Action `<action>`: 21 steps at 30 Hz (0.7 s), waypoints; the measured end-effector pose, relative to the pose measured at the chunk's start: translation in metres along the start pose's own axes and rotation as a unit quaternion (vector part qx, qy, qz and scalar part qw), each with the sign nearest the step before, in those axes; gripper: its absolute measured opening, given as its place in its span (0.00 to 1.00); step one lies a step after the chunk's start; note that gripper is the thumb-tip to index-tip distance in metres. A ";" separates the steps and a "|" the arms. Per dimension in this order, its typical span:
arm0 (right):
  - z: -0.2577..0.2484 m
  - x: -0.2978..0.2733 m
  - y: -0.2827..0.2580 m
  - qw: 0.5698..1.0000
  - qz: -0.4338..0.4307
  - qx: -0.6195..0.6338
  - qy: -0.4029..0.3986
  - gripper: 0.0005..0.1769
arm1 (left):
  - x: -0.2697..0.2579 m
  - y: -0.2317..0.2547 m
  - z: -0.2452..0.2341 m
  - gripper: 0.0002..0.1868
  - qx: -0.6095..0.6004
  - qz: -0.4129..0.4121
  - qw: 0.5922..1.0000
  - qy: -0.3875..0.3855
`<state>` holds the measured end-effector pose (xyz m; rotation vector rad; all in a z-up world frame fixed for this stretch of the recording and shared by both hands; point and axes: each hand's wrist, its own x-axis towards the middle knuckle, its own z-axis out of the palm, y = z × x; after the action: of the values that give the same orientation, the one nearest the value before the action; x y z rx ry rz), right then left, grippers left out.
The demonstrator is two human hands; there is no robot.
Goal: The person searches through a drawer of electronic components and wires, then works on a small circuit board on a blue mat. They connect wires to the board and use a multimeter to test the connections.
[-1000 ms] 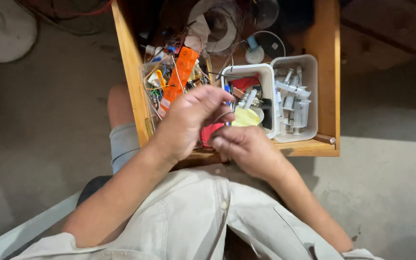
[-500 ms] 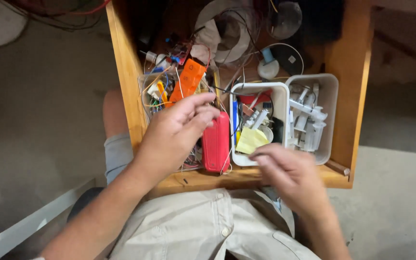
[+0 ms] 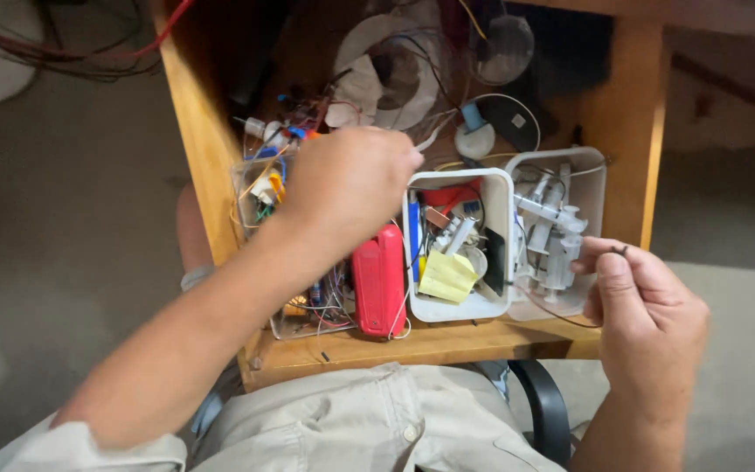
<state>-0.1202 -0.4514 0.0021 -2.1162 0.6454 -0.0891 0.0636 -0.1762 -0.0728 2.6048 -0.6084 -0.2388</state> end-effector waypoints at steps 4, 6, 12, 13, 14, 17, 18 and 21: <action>0.013 0.007 0.037 0.968 0.024 0.224 -0.111 0.14 | -0.046 0.030 -0.058 0.24 -0.143 -0.021 0.989 -0.008; 0.031 0.001 0.026 0.932 0.123 0.284 -0.190 0.20 | -0.074 0.042 -0.056 0.22 -0.211 -0.002 0.977 -0.020; 0.108 -0.005 0.026 0.808 0.195 0.488 -0.267 0.21 | -0.137 0.064 -0.021 0.16 -0.104 0.039 0.991 -0.072; 0.108 -0.008 0.026 0.808 0.196 0.487 -0.269 0.21 | -0.142 0.065 -0.018 0.16 -0.104 0.038 0.991 -0.072; 0.109 -0.009 0.027 0.802 0.185 0.500 -0.270 0.22 | -0.146 0.065 -0.014 0.16 -0.080 0.054 0.992 -0.076; 0.105 -0.011 0.024 0.799 0.164 0.517 -0.259 0.23 | -0.150 0.066 -0.012 0.18 -0.043 0.075 0.987 -0.137; 0.102 -0.010 0.023 0.803 0.152 0.522 -0.243 0.21 | -0.148 0.066 -0.012 0.20 -0.032 0.084 0.977 -0.195; 0.098 -0.010 0.022 0.803 0.141 0.538 -0.214 0.19 | -0.157 0.068 -0.002 0.24 -0.010 0.111 0.966 -0.235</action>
<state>-0.1093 -0.3835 -0.0720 -0.8696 0.4470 0.1602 -0.1008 -0.1582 -0.0297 2.4378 -1.0438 -0.7963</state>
